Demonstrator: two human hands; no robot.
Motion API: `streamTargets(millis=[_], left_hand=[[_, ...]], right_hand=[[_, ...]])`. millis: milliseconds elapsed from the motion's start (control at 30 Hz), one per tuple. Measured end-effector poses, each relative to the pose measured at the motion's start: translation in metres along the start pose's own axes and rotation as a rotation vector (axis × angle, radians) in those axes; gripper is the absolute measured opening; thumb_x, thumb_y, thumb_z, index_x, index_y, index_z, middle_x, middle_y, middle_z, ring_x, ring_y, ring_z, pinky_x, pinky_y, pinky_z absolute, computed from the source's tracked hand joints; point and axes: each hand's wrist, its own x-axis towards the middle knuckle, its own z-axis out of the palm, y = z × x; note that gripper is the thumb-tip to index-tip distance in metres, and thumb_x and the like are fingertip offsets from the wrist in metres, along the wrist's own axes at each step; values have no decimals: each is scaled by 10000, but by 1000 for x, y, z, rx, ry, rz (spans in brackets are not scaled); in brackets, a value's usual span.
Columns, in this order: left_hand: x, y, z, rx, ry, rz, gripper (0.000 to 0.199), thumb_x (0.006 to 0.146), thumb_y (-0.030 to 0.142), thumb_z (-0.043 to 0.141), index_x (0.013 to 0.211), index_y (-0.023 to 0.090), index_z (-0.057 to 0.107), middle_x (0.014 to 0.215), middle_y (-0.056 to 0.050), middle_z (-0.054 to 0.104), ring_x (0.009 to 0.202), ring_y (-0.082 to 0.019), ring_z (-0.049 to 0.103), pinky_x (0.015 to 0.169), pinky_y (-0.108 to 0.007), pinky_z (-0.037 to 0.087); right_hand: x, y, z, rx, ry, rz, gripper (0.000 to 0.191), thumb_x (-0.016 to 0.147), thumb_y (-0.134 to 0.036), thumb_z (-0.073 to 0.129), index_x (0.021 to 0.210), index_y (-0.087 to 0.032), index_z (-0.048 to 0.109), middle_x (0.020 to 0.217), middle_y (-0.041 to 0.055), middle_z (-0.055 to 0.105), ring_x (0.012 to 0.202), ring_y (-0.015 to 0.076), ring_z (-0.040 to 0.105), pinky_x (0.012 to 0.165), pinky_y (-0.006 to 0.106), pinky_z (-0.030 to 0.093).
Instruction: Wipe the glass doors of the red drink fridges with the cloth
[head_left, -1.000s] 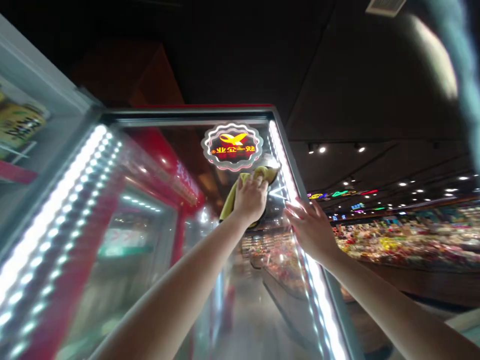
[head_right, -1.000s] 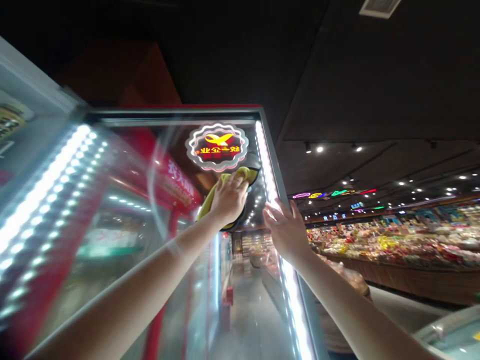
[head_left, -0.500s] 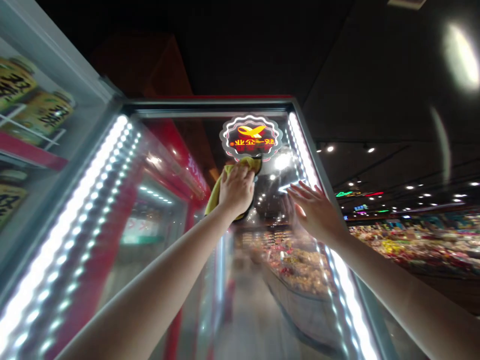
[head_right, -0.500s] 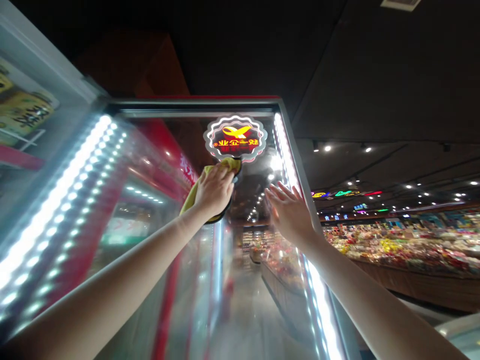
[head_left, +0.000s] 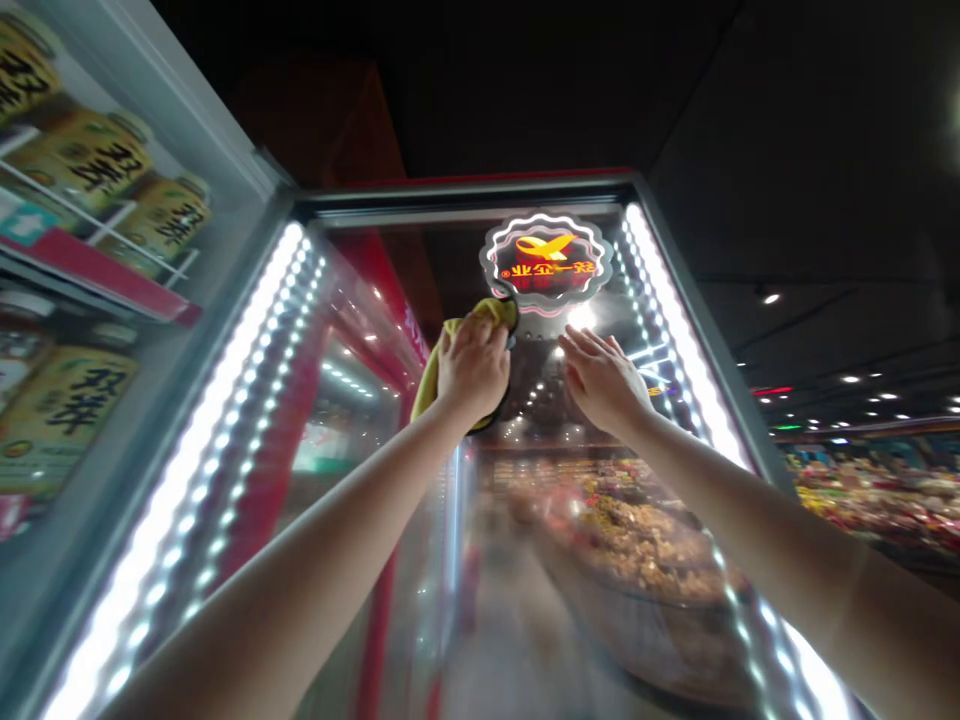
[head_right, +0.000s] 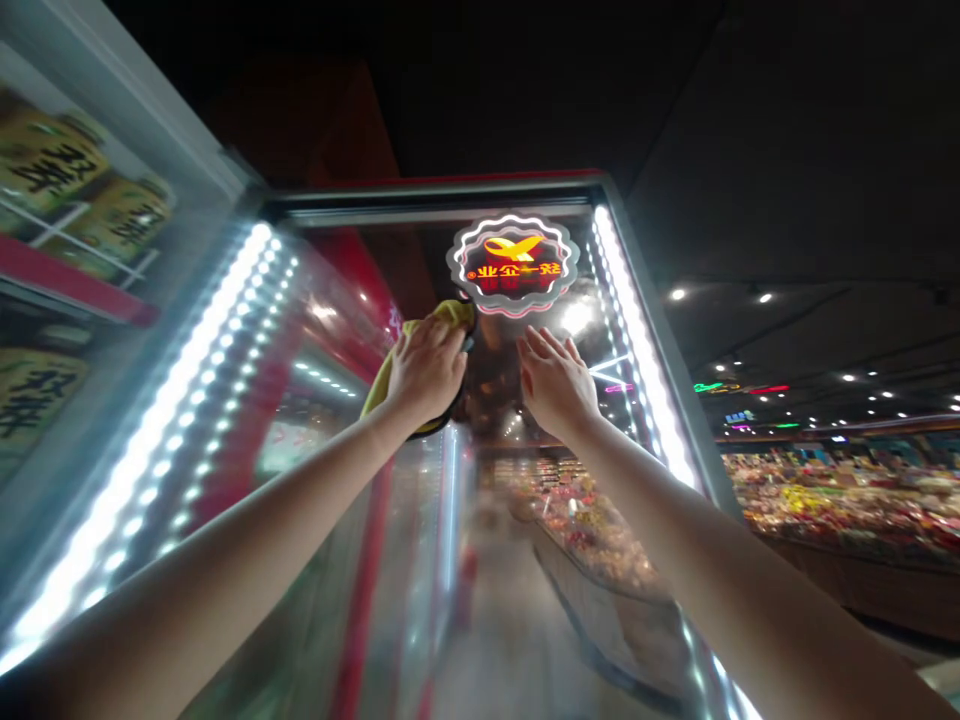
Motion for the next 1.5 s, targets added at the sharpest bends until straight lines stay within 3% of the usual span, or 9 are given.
streamTargets(millis=[167,400,533,667,900,1000,1133,1400,1500], left_hand=[[20,-9,-6,16,-78,133,479,1006,343,356,1446,219,498,1591,-68,453,1489,-264,352,1244,-485,258],[-23,-81,-19,73,36,-277,441,990,332,337,1351,199,554,1532,-129,496,1451,-327,387,1210,-555,298],[-41,-59,-11,11,-23,-34,489,986,329,363,1452,248,488,1578,-69,470,1495,-280,334,1243,-539,251],[-15,-58,-13,-17,-88,100,512,994,338,357,1484,238,465,1611,-50,427,1512,-256,309,1257,-485,236],[-43,-147,-24,12,32,-406,497,991,358,324,1430,203,497,1581,-131,439,1501,-329,312,1237,-592,239],[-70,-136,-23,52,-19,-224,488,996,344,329,1445,237,487,1602,-72,429,1519,-280,293,1255,-531,243],[-57,-117,-20,47,-79,51,503,1001,337,345,1484,256,459,1612,-26,428,1521,-233,302,1265,-461,242],[-53,-189,-25,118,22,-378,540,990,341,306,1466,155,479,1583,-152,447,1498,-333,334,1225,-592,279],[-58,-188,-20,130,2,-226,525,987,323,320,1465,185,490,1602,-115,432,1511,-303,319,1241,-555,278]], right_hand=[[32,-43,17,-20,17,139,543,953,-171,394,1472,-60,506,1611,196,396,1524,356,323,1229,579,318],[10,-51,18,-30,7,-10,518,982,-207,375,1475,-142,521,1578,147,468,1486,297,412,1220,560,341],[10,-61,24,-26,56,41,520,947,-201,426,1447,-127,550,1547,167,505,1467,333,434,1194,593,355],[13,-87,28,-36,29,40,519,950,-193,416,1441,-93,553,1550,196,491,1464,337,433,1203,593,338],[-4,-95,14,-41,-17,1,455,961,-198,437,1371,-168,631,1521,121,547,1447,323,462,1187,599,371],[6,-112,17,33,16,-35,455,957,-194,438,1362,-174,644,1495,110,576,1435,318,480,1193,586,371],[31,-153,27,147,58,-67,477,960,-182,412,1382,-193,635,1492,87,580,1430,306,489,1190,575,379],[27,-166,35,170,86,-144,459,970,-196,423,1366,-228,654,1468,56,606,1420,288,504,1210,570,369],[26,-164,39,156,98,-151,447,974,-192,419,1343,-202,671,1441,70,630,1393,278,536,1204,532,397]])
